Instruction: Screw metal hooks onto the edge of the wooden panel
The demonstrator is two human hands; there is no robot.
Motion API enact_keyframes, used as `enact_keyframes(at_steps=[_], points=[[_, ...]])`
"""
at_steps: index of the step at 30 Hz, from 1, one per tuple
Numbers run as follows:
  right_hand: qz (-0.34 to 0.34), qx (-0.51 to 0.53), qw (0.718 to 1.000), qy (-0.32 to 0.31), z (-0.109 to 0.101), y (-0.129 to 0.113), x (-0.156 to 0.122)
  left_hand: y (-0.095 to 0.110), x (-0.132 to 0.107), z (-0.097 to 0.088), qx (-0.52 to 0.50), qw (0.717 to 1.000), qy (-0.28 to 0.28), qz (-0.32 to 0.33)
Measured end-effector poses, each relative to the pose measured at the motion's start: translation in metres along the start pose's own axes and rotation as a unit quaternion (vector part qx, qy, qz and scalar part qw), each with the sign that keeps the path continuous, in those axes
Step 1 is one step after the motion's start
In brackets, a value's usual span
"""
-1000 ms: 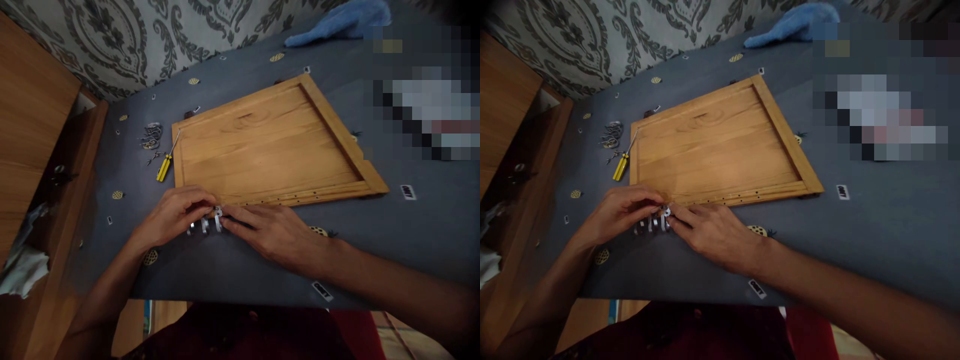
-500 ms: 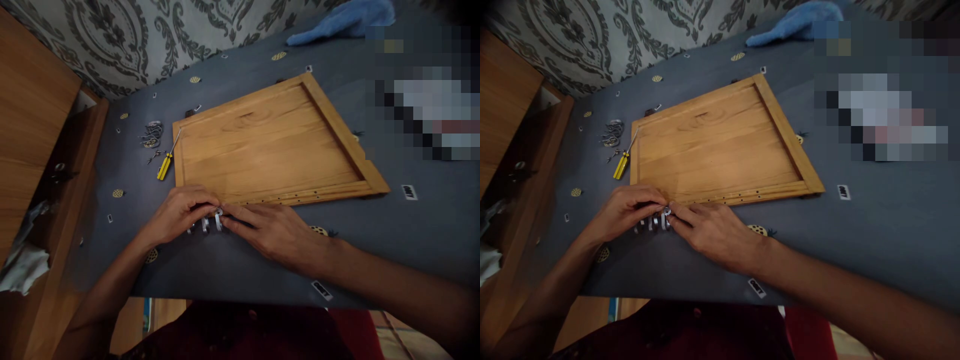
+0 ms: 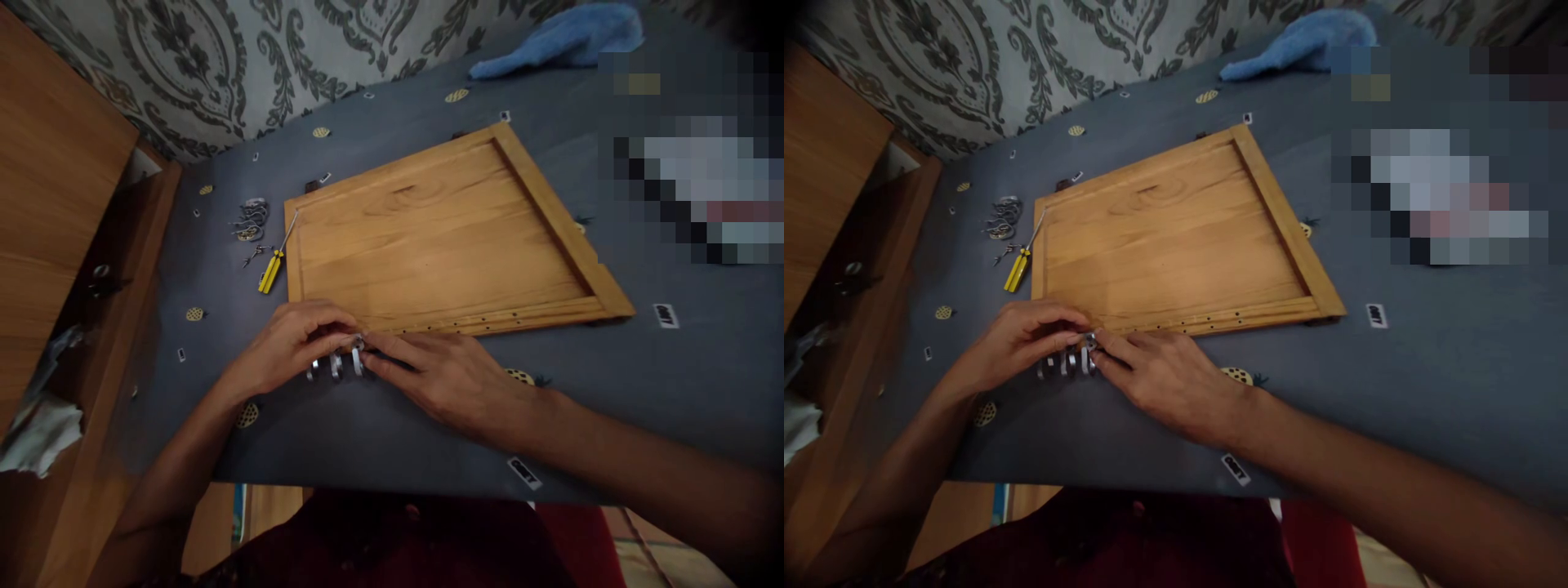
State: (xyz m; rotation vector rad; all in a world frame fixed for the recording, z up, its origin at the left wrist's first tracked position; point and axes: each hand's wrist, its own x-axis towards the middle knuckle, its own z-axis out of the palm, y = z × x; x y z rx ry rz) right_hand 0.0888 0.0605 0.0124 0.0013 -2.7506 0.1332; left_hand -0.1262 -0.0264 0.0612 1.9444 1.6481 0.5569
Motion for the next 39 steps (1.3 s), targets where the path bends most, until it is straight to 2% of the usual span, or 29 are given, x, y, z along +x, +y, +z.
enact_keyframes(at_steps=[5,10,18,26,39], points=[[0.0,0.004,1.0,0.007,0.0,0.001,0.001,0.002,-0.005,-0.007,0.02,0.999,-0.047,-0.007],[0.0,0.012,1.0,0.008,0.001,0.0,0.0,0.009,-0.01,-0.005,0.085,0.992,-0.095,-0.014],[-0.002,0.014,1.0,0.009,0.0,0.0,-0.001,0.017,-0.009,0.006,0.143,0.988,-0.058,-0.024],[0.013,0.024,0.999,0.036,0.006,-0.002,-0.004,0.016,-0.009,0.006,0.148,0.988,-0.045,-0.018],[0.006,-0.01,1.0,0.021,0.006,-0.003,-0.002,0.018,-0.009,0.007,0.173,0.984,-0.043,-0.018]])
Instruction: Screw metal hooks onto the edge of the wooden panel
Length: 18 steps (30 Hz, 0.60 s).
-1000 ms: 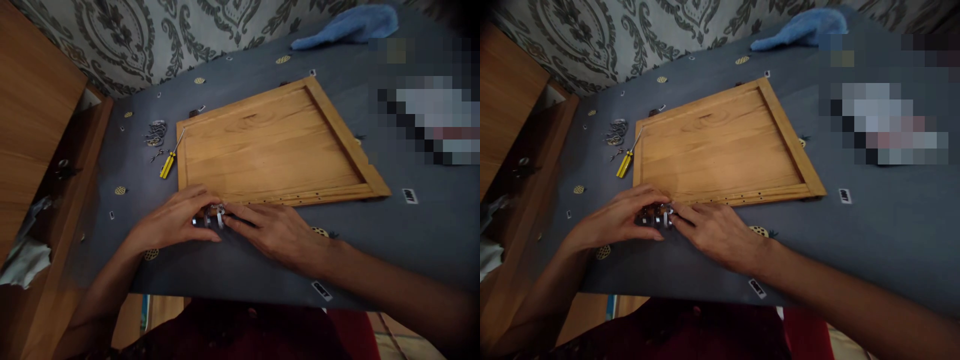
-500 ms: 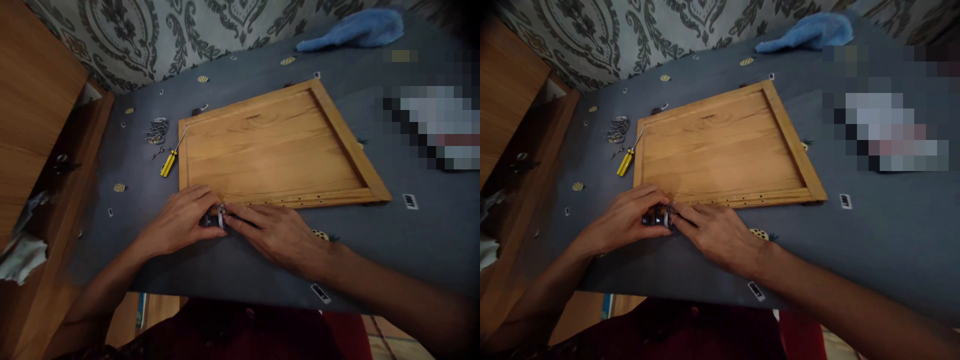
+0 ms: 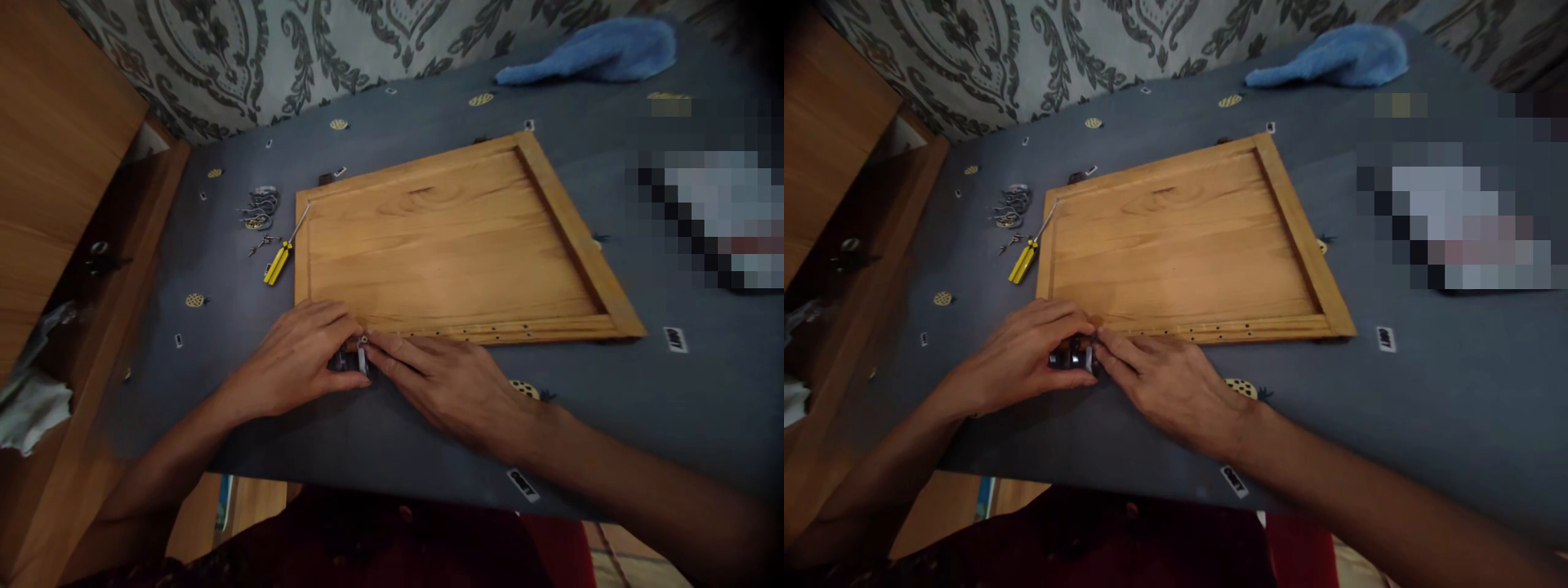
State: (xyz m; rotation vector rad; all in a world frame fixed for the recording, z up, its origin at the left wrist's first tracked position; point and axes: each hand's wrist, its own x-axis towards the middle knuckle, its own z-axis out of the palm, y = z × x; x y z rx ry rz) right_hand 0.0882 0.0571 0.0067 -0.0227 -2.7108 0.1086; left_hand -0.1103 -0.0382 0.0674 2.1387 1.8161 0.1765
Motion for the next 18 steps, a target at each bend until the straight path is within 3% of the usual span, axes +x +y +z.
enact_keyframes(at_steps=[8,18], points=[[0.001,0.002,1.0,0.022,0.0022,-0.0007,0.001,0.0008,0.0003,0.0006,0.0,1.0,0.008,0.004],[-0.002,-0.019,1.0,-0.007,0.0018,-0.0005,0.0005,0.0031,0.0001,0.0,-0.004,1.0,-0.01,-0.012]])
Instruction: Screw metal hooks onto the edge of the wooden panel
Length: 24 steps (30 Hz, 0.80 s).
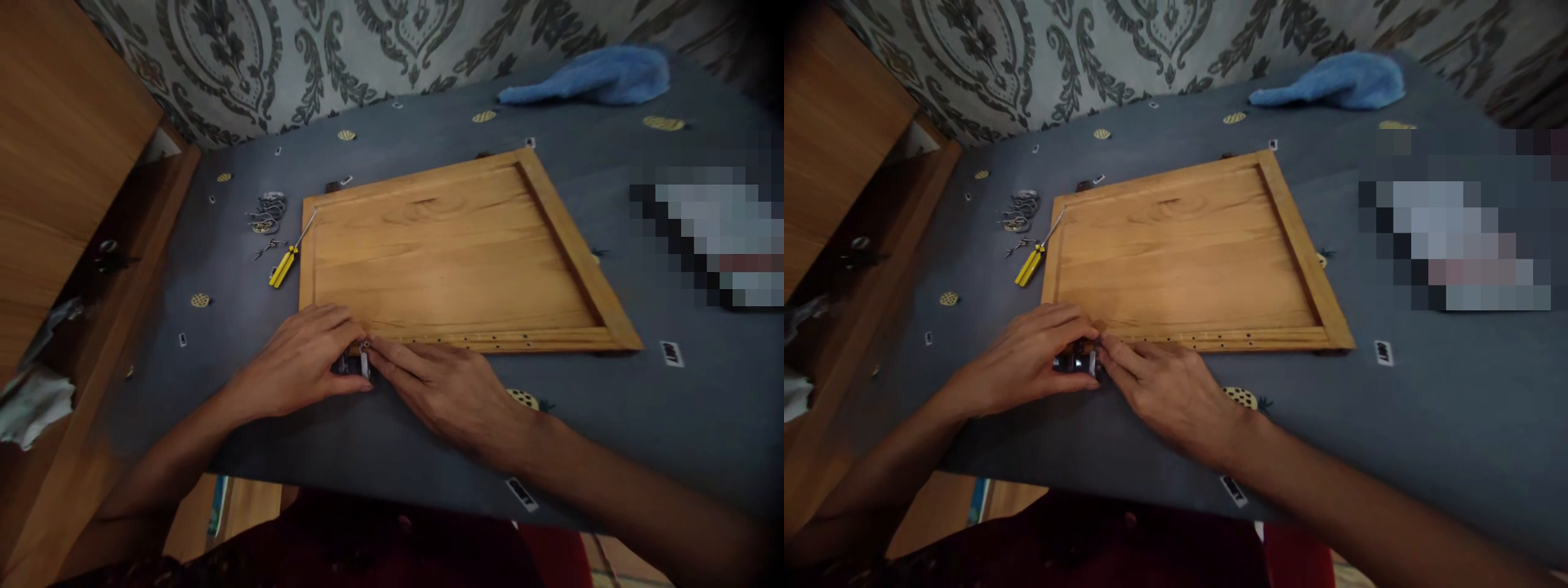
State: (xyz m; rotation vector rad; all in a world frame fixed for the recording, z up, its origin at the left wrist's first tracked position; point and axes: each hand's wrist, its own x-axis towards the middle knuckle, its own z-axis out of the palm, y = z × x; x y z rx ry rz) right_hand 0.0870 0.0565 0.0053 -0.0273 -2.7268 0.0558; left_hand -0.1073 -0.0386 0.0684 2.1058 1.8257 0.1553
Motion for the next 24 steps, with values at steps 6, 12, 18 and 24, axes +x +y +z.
enact_keyframes(at_steps=[6,12,18,24], points=[[-0.009,0.014,1.0,0.022,-0.001,0.001,0.001,-0.004,-0.002,-0.009,-0.044,0.999,0.004,0.002],[-0.016,0.002,0.999,0.039,0.001,0.002,0.002,-0.048,-0.009,-0.024,0.004,0.975,0.169,-0.144],[-0.018,0.004,0.999,0.045,0.001,0.002,0.003,-0.094,-0.008,-0.009,0.041,0.95,0.214,-0.224],[-0.008,0.017,1.0,0.025,-0.002,0.001,0.003,-0.102,-0.01,-0.014,-0.03,0.936,0.281,-0.21]])
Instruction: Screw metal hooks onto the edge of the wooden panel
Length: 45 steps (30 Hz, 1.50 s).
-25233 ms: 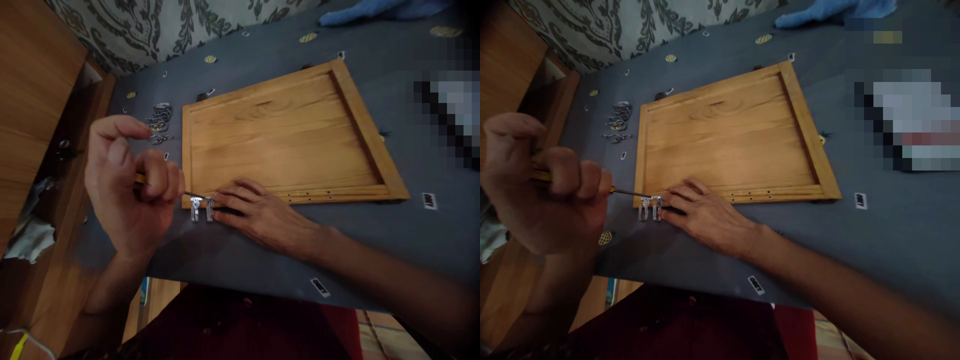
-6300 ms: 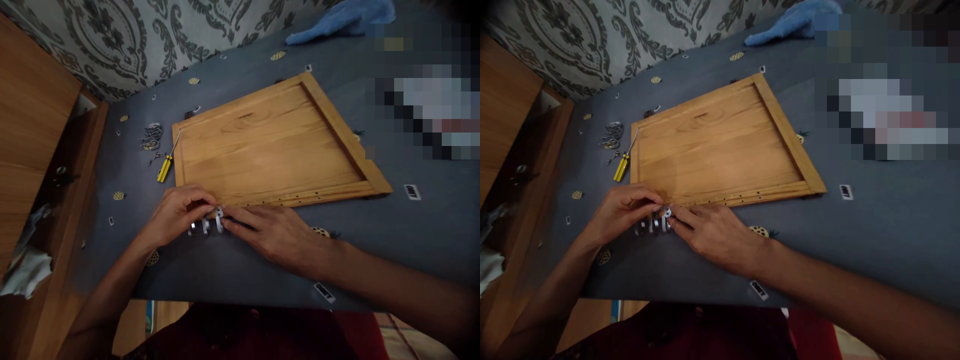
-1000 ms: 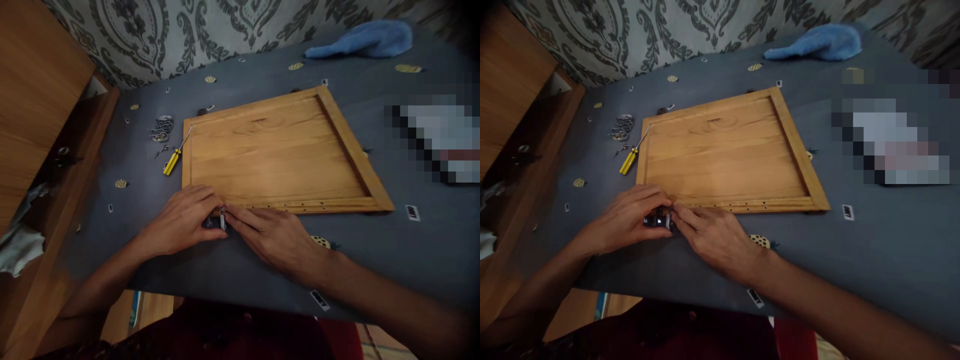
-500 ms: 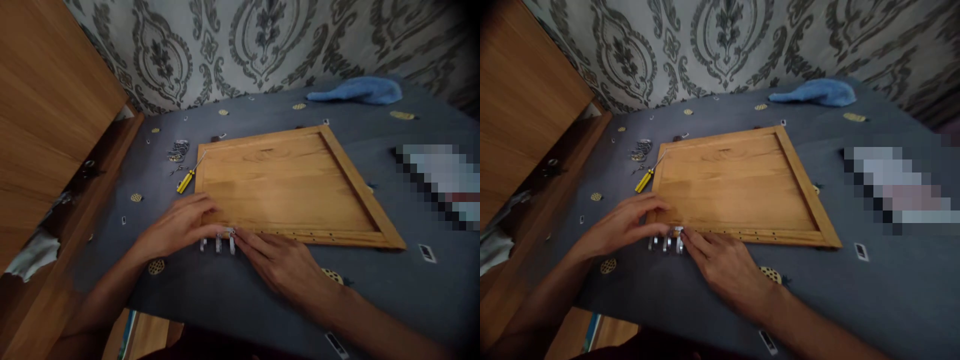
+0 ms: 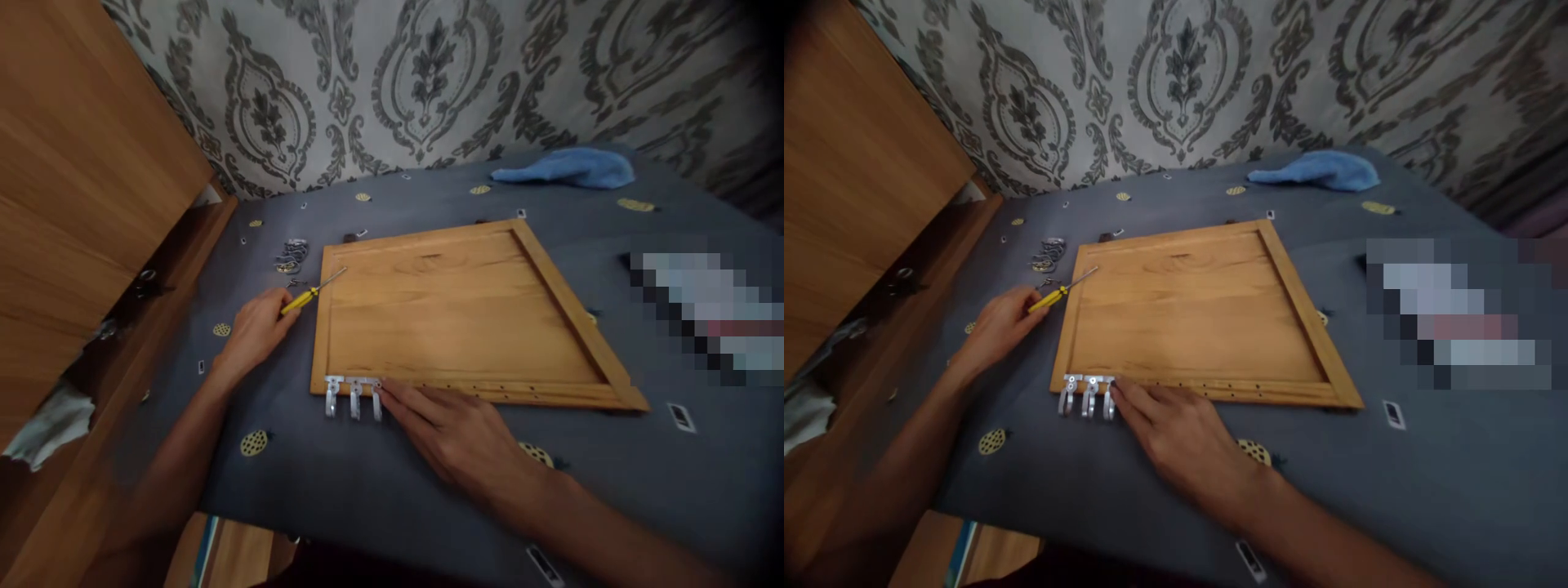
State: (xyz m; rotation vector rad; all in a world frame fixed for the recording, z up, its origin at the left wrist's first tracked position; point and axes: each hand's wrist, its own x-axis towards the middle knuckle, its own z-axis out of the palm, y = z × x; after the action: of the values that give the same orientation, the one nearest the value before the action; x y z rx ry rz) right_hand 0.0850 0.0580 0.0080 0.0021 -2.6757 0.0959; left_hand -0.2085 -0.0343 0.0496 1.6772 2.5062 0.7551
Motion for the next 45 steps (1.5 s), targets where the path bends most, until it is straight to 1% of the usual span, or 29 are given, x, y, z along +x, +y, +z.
enact_keyframes(at_steps=[3,5,8,10,13,15,18,21,24,28,30,34,37,41,45], points=[[0.001,0.003,1.0,-0.008,-0.001,0.0,0.0,0.007,0.003,-0.01,-0.084,0.994,0.069,0.008],[0.003,0.001,1.0,-0.012,-0.002,0.0,0.0,0.016,0.002,-0.015,-0.157,0.981,0.113,0.019],[0.009,-0.002,1.0,-0.019,-0.002,0.0,0.0,0.039,-0.005,-0.018,-0.273,0.948,0.153,0.051],[0.01,-0.002,1.0,-0.019,-0.002,0.0,-0.001,0.056,-0.014,-0.018,-0.341,0.92,0.178,0.074],[0.012,-0.004,1.0,-0.013,-0.001,0.0,-0.001,0.079,-0.027,-0.015,-0.409,0.891,0.18,0.084],[0.014,-0.004,1.0,-0.014,-0.001,0.0,-0.001,0.089,-0.035,-0.012,-0.437,0.88,0.168,0.081],[0.009,-0.001,1.0,-0.018,0.0,-0.001,-0.001,0.098,-0.043,-0.008,-0.432,0.884,0.16,0.082],[0.009,-0.003,1.0,-0.017,0.0,-0.001,-0.002,0.103,-0.046,-0.003,-0.42,0.884,0.177,0.099],[0.011,-0.005,1.0,-0.013,0.001,0.0,-0.002,0.103,-0.045,0.002,-0.432,0.869,0.2,0.132],[0.01,0.003,1.0,0.001,0.004,0.001,-0.002,0.101,-0.043,0.007,-0.433,0.862,0.195,0.178],[0.009,0.004,1.0,0.001,0.004,0.0,-0.001,0.1,-0.043,0.008,-0.431,0.862,0.188,0.189],[0.013,0.0,1.0,-0.003,0.002,-0.001,-0.002,0.099,-0.045,0.01,-0.416,0.872,0.178,0.186],[0.015,-0.003,1.0,-0.01,0.002,-0.002,-0.002,0.098,-0.046,0.012,-0.394,0.878,0.187,0.2],[0.017,-0.003,1.0,-0.014,0.003,-0.001,-0.002,0.099,-0.046,0.012,-0.363,0.891,0.174,0.212],[0.018,0.001,1.0,-0.01,0.001,-0.001,-0.001,0.099,-0.048,0.011,-0.357,0.894,0.177,0.207]])
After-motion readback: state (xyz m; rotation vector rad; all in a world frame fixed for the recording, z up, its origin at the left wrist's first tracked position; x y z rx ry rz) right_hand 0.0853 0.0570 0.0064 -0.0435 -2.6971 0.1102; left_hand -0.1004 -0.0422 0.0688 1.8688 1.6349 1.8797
